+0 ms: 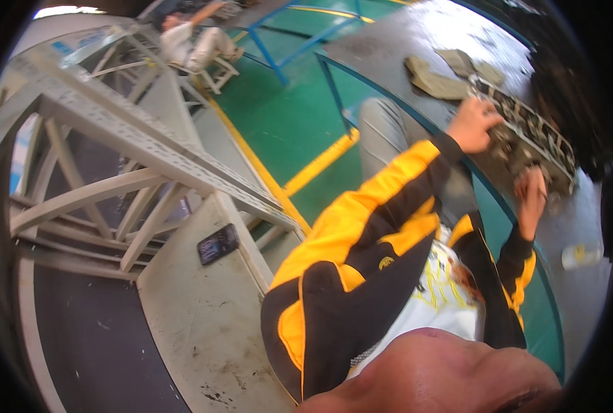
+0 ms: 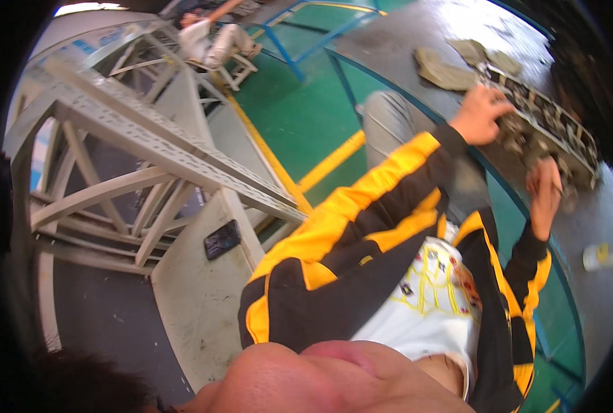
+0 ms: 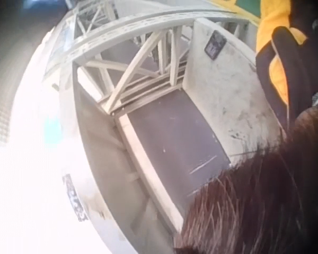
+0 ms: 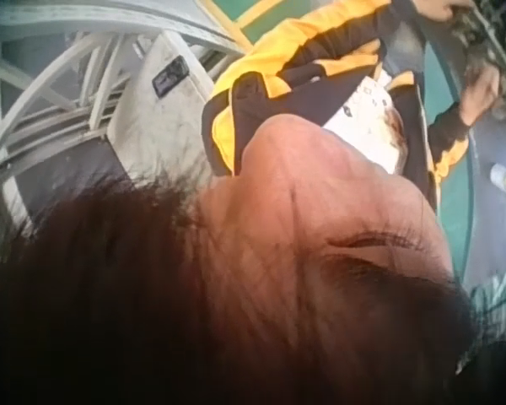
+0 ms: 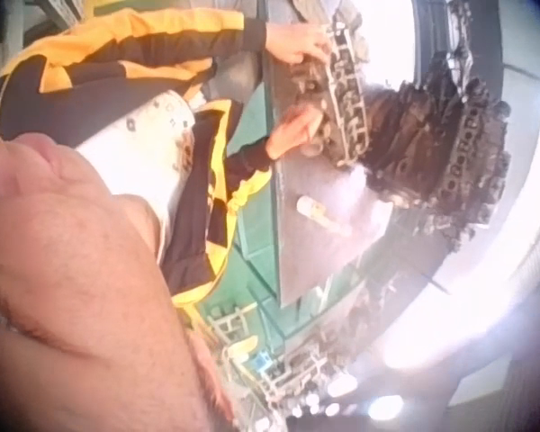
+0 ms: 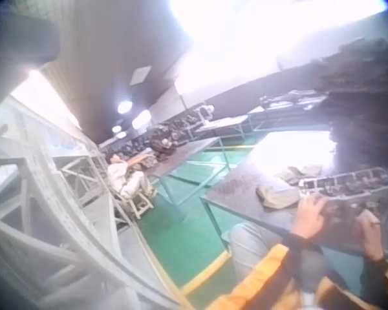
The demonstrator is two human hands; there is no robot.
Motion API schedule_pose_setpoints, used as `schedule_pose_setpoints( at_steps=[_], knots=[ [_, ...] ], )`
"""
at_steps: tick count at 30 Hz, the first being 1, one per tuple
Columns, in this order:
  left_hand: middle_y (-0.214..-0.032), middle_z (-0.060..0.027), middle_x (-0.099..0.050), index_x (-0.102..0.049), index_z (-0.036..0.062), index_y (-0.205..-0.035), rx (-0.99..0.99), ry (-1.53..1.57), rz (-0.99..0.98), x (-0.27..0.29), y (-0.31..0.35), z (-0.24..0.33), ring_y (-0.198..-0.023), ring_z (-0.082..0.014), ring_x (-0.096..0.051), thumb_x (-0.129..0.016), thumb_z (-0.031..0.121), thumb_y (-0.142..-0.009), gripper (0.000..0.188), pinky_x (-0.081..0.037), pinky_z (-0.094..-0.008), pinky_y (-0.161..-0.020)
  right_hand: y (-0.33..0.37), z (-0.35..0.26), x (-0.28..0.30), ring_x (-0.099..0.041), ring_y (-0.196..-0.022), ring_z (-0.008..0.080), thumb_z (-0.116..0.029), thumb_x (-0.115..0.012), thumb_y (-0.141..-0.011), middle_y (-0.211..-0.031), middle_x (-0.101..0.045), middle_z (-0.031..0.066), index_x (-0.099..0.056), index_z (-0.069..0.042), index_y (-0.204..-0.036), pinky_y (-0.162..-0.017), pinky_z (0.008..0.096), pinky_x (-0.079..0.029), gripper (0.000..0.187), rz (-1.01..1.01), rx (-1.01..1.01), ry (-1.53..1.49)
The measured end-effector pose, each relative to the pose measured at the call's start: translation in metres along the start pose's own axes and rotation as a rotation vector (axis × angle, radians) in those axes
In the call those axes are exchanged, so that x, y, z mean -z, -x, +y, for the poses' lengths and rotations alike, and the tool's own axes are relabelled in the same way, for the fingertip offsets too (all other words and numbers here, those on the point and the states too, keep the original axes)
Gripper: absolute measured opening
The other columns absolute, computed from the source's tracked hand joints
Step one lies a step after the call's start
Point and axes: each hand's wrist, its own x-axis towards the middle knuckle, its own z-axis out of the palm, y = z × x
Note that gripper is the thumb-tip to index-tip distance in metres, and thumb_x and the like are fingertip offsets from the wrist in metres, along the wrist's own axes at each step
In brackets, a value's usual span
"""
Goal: The person disassembles an engine head on a workbench by hand and using a small metal rod to push out components, while seated in a workshop environment.
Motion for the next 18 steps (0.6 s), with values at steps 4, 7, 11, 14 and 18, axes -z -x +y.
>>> schedule_pose_setpoints(
  at_steps=[4,7,11,14,18],
  knots=[
    [-0.111,-0.0116,-0.062,-0.073,0.0116,-0.104,0.020,0.095,-0.012,0.001,0.001,-0.004,-0.106,-0.0352,-0.054,-0.062,0.004,-0.065,0.041,-0.044,-0.0451,-0.098,-0.028,-0.022,-0.014,-0.031,-0.053,0.0048,-0.034,-0.047,-0.107,-0.066,-0.034,-0.0068,-0.046,-0.011,-0.084,-0.048,0.0237,-0.023,0.032,-0.154,-0.194,0.005],
    [-0.112,-0.0116,-0.063,-0.072,0.0122,-0.106,-0.005,0.122,-0.015,-0.005,-0.002,-0.002,-0.108,-0.0354,-0.054,-0.064,0.005,-0.064,0.044,-0.045,-0.0455,-0.097,-0.034,-0.040,-0.026,-0.032,-0.053,0.0051,-0.036,-0.046,-0.107,-0.064,-0.035,-0.0067,-0.047,-0.011,-0.082,-0.049,0.0240,-0.025,0.035,-0.036,-0.125,0.115],
    [-0.113,-0.0141,-0.065,-0.071,0.0126,-0.112,-0.017,0.033,-0.047,0.003,0.003,-0.014,-0.107,-0.0348,-0.058,-0.067,0.006,-0.065,0.047,-0.046,-0.0462,-0.095,-0.026,-0.059,-0.065,-0.032,-0.055,0.0076,-0.043,-0.044,-0.107,-0.062,-0.037,-0.0040,-0.045,-0.010,-0.080,-0.050,0.0263,-0.026,0.043,0.138,0.231,0.168],
    [-0.111,-0.0103,-0.064,-0.072,0.0135,-0.109,0.009,0.055,-0.051,0.002,0.003,-0.014,-0.104,-0.0329,-0.057,-0.064,0.006,-0.069,0.042,-0.046,-0.0449,-0.091,-0.028,-0.043,-0.063,-0.032,-0.055,0.0087,-0.045,-0.043,-0.107,-0.061,-0.037,-0.0017,-0.040,-0.009,-0.075,-0.051,0.0269,-0.026,0.048,0.169,0.512,-0.061],
    [-0.113,-0.0095,-0.063,-0.071,0.0131,-0.113,0.015,0.085,-0.067,-0.002,-0.002,-0.007,-0.104,-0.0325,-0.055,-0.064,0.007,-0.072,0.042,-0.045,-0.0436,-0.094,-0.038,0.019,-0.046,-0.028,-0.052,0.0076,-0.042,-0.043,-0.107,-0.060,-0.028,-0.0064,-0.035,-0.016,-0.072,-0.049,0.0265,-0.025,0.044,0.114,-0.297,-0.375]
  ],
)
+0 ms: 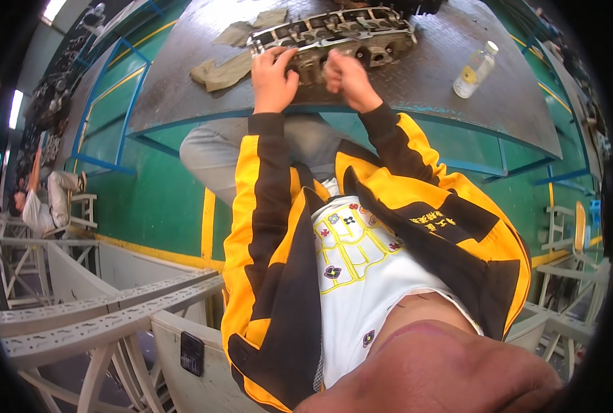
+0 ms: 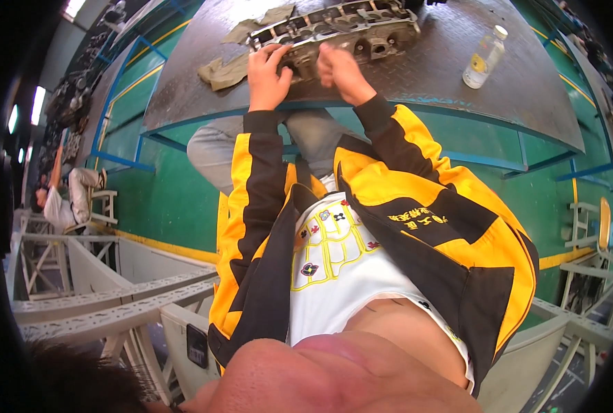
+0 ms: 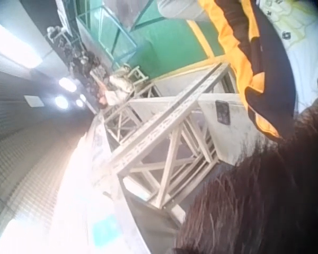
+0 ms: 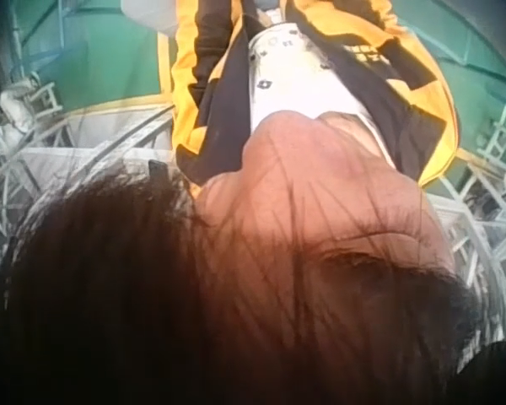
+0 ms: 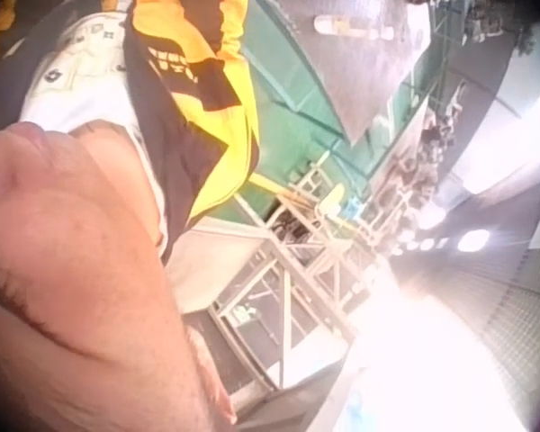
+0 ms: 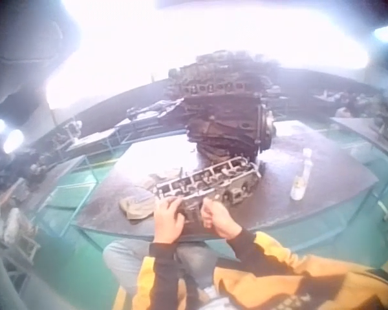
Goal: The person disassembles an engine head on a workbench by hand and using a small metal rod to push out components, while seated in a workshop environment.
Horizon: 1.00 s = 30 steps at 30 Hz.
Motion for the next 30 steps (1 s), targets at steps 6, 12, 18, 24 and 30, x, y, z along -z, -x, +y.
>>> schedule_pose_setpoints(
  at_steps=[6,12,18,24,30],
  knots=[
    [-0.111,-0.0092,-0.064,-0.071,0.0117,-0.111,-0.002,0.038,-0.006,0.003,-0.001,-0.002,-0.106,-0.0322,-0.055,-0.064,0.007,-0.073,0.039,-0.044,-0.0426,-0.094,0.015,-0.020,-0.010,-0.025,-0.053,0.0061,-0.037,-0.044,-0.107,-0.062,-0.031,-0.0068,-0.037,-0.014,-0.073,-0.048,0.0246,-0.021,0.042,0.002,0.230,-0.066],
    [-0.110,-0.0087,-0.064,-0.071,0.0119,-0.112,0.007,0.035,-0.002,0.000,0.003,-0.001,-0.105,-0.0320,-0.055,-0.064,0.009,-0.075,0.038,-0.045,-0.0426,-0.094,0.001,0.010,0.018,-0.025,-0.049,0.0070,-0.038,-0.042,-0.108,-0.060,-0.029,-0.0049,-0.033,-0.016,-0.073,-0.046,0.0254,-0.020,0.043,0.102,-0.113,-0.151],
    [-0.112,-0.0114,-0.062,-0.068,0.0132,-0.119,0.050,0.047,-0.018,-0.002,-0.001,0.003,-0.106,-0.0337,-0.053,-0.067,0.011,-0.077,0.042,-0.044,-0.0437,-0.095,-0.002,0.016,0.012,-0.033,-0.055,0.0052,-0.033,-0.045,-0.107,-0.063,-0.039,-0.0048,-0.042,-0.014,-0.073,-0.050,0.0248,-0.026,0.039,0.272,0.600,0.268],
    [-0.111,-0.0115,-0.063,-0.068,0.0115,-0.117,0.021,0.027,-0.014,0.001,0.001,0.001,-0.105,-0.0335,-0.054,-0.066,0.010,-0.077,0.040,-0.045,-0.0427,-0.094,0.001,0.020,0.024,-0.030,-0.052,0.0050,-0.034,-0.046,-0.107,-0.060,-0.036,-0.0058,-0.041,-0.014,-0.071,-0.047,0.0255,-0.024,0.041,0.332,0.429,0.177],
    [-0.111,-0.0092,-0.064,-0.070,0.0106,-0.111,0.023,0.041,-0.009,0.000,0.005,0.002,-0.105,-0.0324,-0.055,-0.065,0.009,-0.076,0.035,-0.044,-0.0430,-0.095,0.008,0.017,0.027,-0.027,-0.047,0.0044,-0.038,-0.046,-0.106,-0.059,-0.032,-0.0082,-0.039,-0.017,-0.074,-0.043,0.0239,-0.020,0.039,0.237,0.195,0.059]
  ],
)
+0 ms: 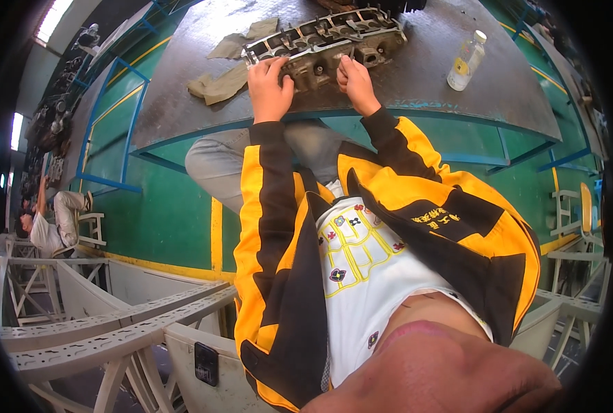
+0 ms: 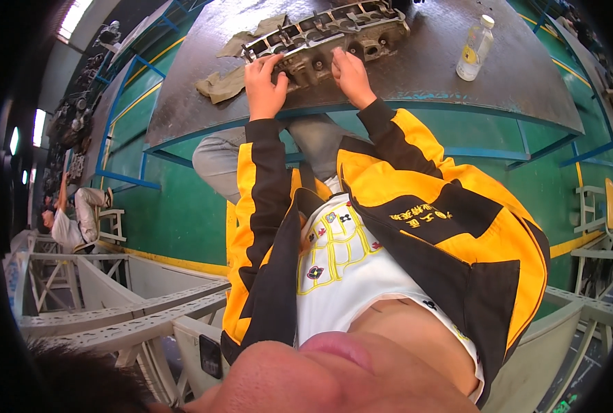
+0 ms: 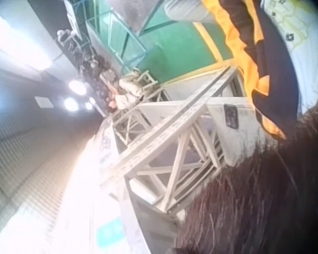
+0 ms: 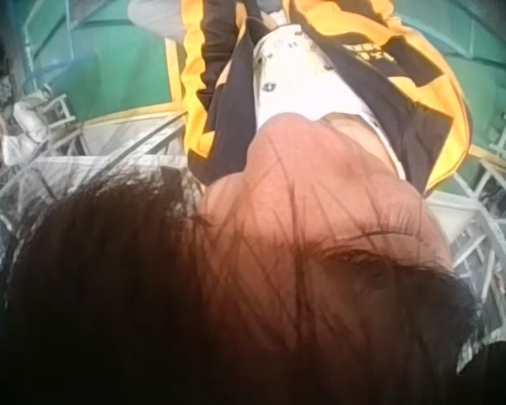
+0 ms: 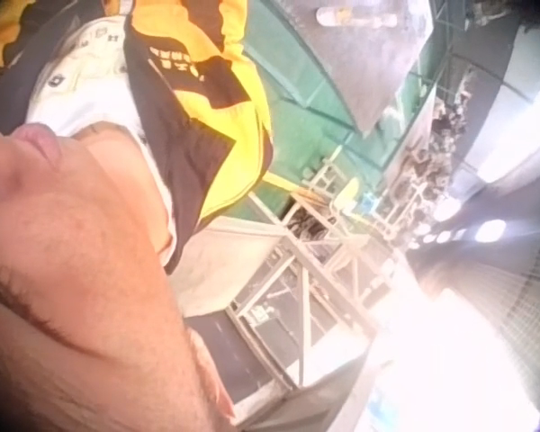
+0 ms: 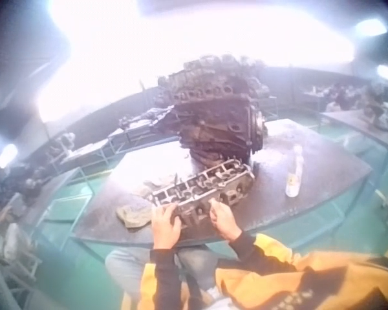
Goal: The person disassembles an engine head on a workbench by hand and using a small metal rod to push out components, while seated in a workshop environment.
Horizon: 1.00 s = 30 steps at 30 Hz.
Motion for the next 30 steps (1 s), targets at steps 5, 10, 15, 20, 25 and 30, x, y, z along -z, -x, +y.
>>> schedule_pose_setpoints(
  at_steps=[5,10,15,20,25,30],
  knots=[
    [-0.111,-0.0097,-0.065,-0.070,0.0109,-0.110,0.025,0.011,0.027,0.003,-0.001,-0.004,-0.106,-0.0330,-0.055,-0.065,0.009,-0.076,0.034,-0.045,-0.0432,-0.095,0.001,0.001,-0.003,-0.027,-0.048,0.0037,-0.037,-0.046,-0.107,-0.060,-0.033,-0.0083,-0.040,-0.017,-0.074,-0.044,0.0232,-0.021,0.038,-0.011,-0.047,-0.021],
    [-0.110,-0.0100,-0.064,-0.070,0.0102,-0.109,0.040,0.003,0.034,0.001,-0.004,-0.002,-0.105,-0.0328,-0.055,-0.065,0.009,-0.076,0.034,-0.044,-0.0424,-0.094,-0.010,-0.004,0.000,-0.029,-0.049,0.0044,-0.036,-0.045,-0.107,-0.061,-0.033,-0.0085,-0.043,-0.017,-0.075,-0.045,0.0239,-0.022,0.037,-0.038,-0.192,-0.036],
    [-0.110,-0.0100,-0.064,-0.069,0.0096,-0.109,-0.008,0.024,0.030,0.000,-0.009,0.001,-0.105,-0.0333,-0.055,-0.065,0.008,-0.076,0.033,-0.044,-0.0433,-0.094,-0.014,0.001,0.007,-0.028,-0.048,0.0050,-0.037,-0.046,-0.106,-0.059,-0.032,-0.0084,-0.040,-0.018,-0.075,-0.044,0.0239,-0.021,0.037,-0.031,-0.080,-0.042],
    [-0.111,-0.0110,-0.063,-0.069,0.0094,-0.110,0.004,0.028,0.001,0.001,-0.009,0.004,-0.106,-0.0338,-0.055,-0.065,0.008,-0.076,0.034,-0.044,-0.0434,-0.095,-0.007,0.001,0.003,-0.027,-0.047,0.0045,-0.038,-0.044,-0.107,-0.060,-0.032,-0.0081,-0.039,-0.018,-0.075,-0.043,0.0235,-0.019,0.038,0.043,0.035,-0.020],
    [-0.111,-0.0115,-0.063,-0.069,0.0093,-0.111,0.012,0.028,0.004,0.002,-0.002,0.001,-0.106,-0.0341,-0.055,-0.066,0.008,-0.077,0.034,-0.044,-0.0438,-0.096,0.000,0.001,-0.002,-0.027,-0.047,0.0042,-0.039,-0.044,-0.107,-0.060,-0.032,-0.0079,-0.038,-0.018,-0.074,-0.043,0.0233,-0.019,0.039,0.032,-0.015,-0.064],
    [-0.112,-0.0116,-0.063,-0.069,0.0092,-0.111,0.025,0.035,-0.012,0.004,0.001,0.005,-0.106,-0.0340,-0.055,-0.065,0.008,-0.077,0.034,-0.043,-0.0441,-0.096,0.002,-0.007,0.004,-0.026,-0.047,0.0052,-0.039,-0.044,-0.107,-0.060,-0.029,-0.0074,-0.038,-0.018,-0.077,-0.043,0.0236,-0.019,0.037,-0.021,-0.009,-0.151]
  ],
)
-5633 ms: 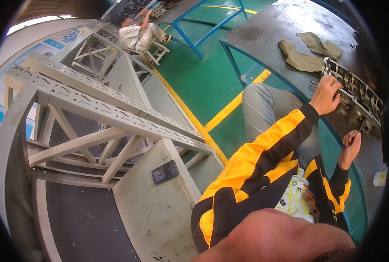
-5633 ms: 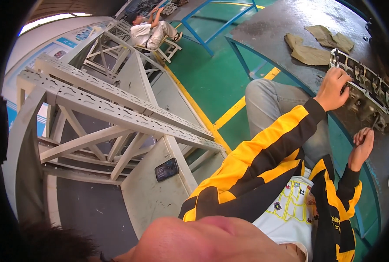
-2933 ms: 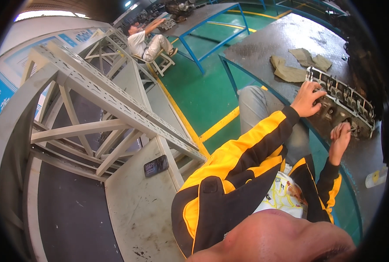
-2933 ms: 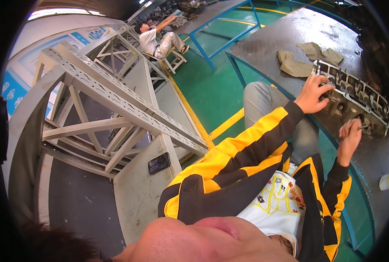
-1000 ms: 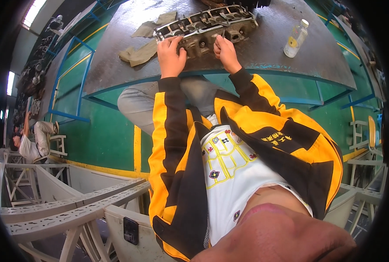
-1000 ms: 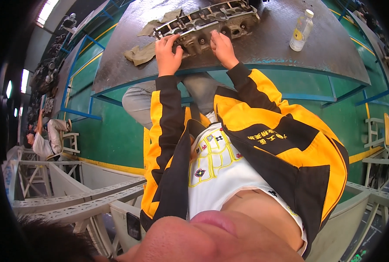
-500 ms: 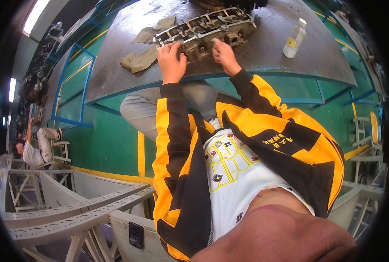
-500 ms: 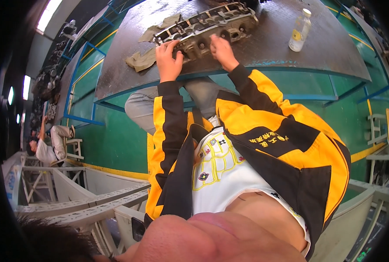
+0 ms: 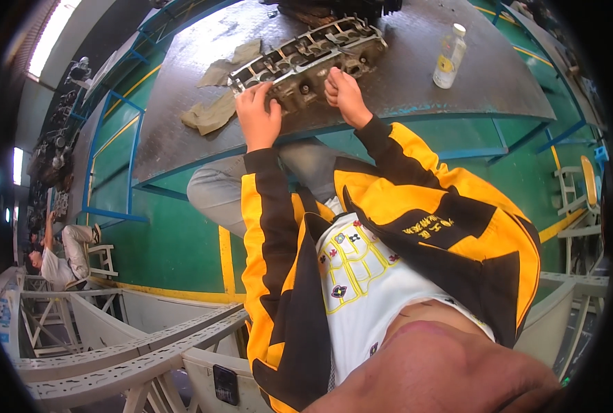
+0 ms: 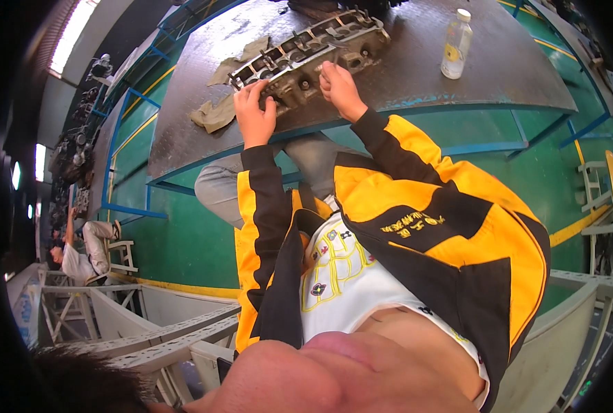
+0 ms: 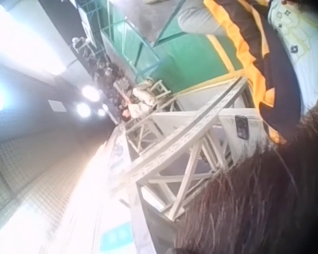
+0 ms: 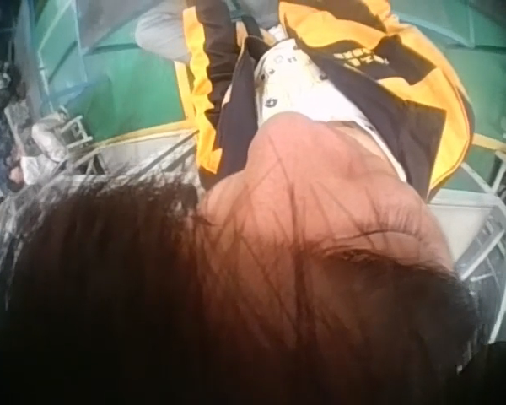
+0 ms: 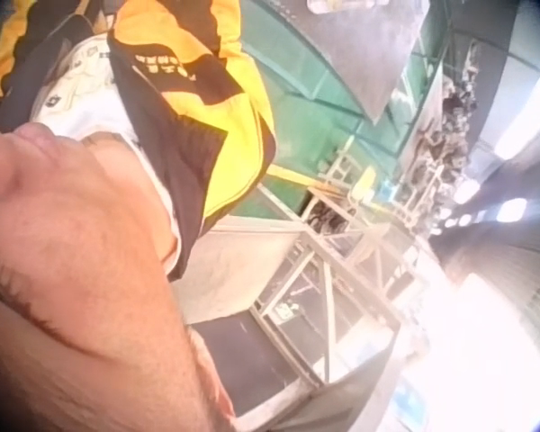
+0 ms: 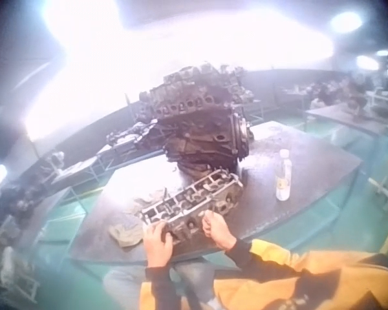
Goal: The person disassembles an engine head on a workbench by hand and using a small metal rod to push out components, while seated in a workshop environment.
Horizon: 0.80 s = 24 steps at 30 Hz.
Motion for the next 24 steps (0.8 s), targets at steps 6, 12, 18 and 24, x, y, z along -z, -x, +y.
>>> schedule_pose_setpoints(
  at_steps=[6,12,18,24],
  knots=[
    [-0.110,-0.0118,-0.063,-0.068,0.0081,-0.112,-0.012,-0.019,-0.001,0.000,-0.002,0.001,-0.105,-0.0337,-0.054,-0.065,0.007,-0.078,0.034,-0.044,-0.0422,-0.095,-0.003,-0.001,-0.004,-0.024,-0.045,0.0067,-0.038,-0.042,-0.108,-0.059,-0.028,-0.0059,-0.035,-0.018,-0.075,-0.043,0.0251,-0.018,0.040,-0.028,0.069,-0.082],
    [-0.108,-0.0124,-0.064,-0.069,0.0088,-0.112,-0.020,0.011,0.020,0.001,-0.011,-0.003,-0.104,-0.0345,-0.055,-0.064,0.006,-0.079,0.034,-0.044,-0.0427,-0.095,-0.008,-0.005,-0.010,-0.024,-0.045,0.0076,-0.038,-0.041,-0.108,-0.058,-0.029,-0.0057,-0.035,-0.018,-0.075,-0.043,0.0261,-0.018,0.039,-0.027,0.208,-0.074],
    [-0.109,-0.0126,-0.063,-0.067,0.0087,-0.109,0.001,0.005,-0.016,0.003,-0.001,0.002,-0.106,-0.0351,-0.055,-0.065,0.007,-0.077,0.032,-0.044,-0.0449,-0.096,0.018,-0.040,-0.021,-0.022,-0.047,0.0069,-0.042,-0.043,-0.107,-0.059,-0.027,-0.0052,-0.033,-0.016,-0.073,-0.044,0.0255,-0.016,0.044,-0.081,0.124,-0.132],
    [-0.112,-0.0118,-0.063,-0.068,0.0077,-0.110,-0.001,-0.018,0.009,-0.003,-0.007,0.002,-0.109,-0.0338,-0.055,-0.066,0.007,-0.077,0.033,-0.043,-0.0436,-0.098,-0.006,-0.017,-0.003,-0.028,-0.054,0.0095,-0.037,-0.039,-0.109,-0.062,-0.031,-0.0033,-0.036,-0.011,-0.074,-0.052,0.0258,-0.025,0.043,0.146,0.673,0.670]
  ],
)
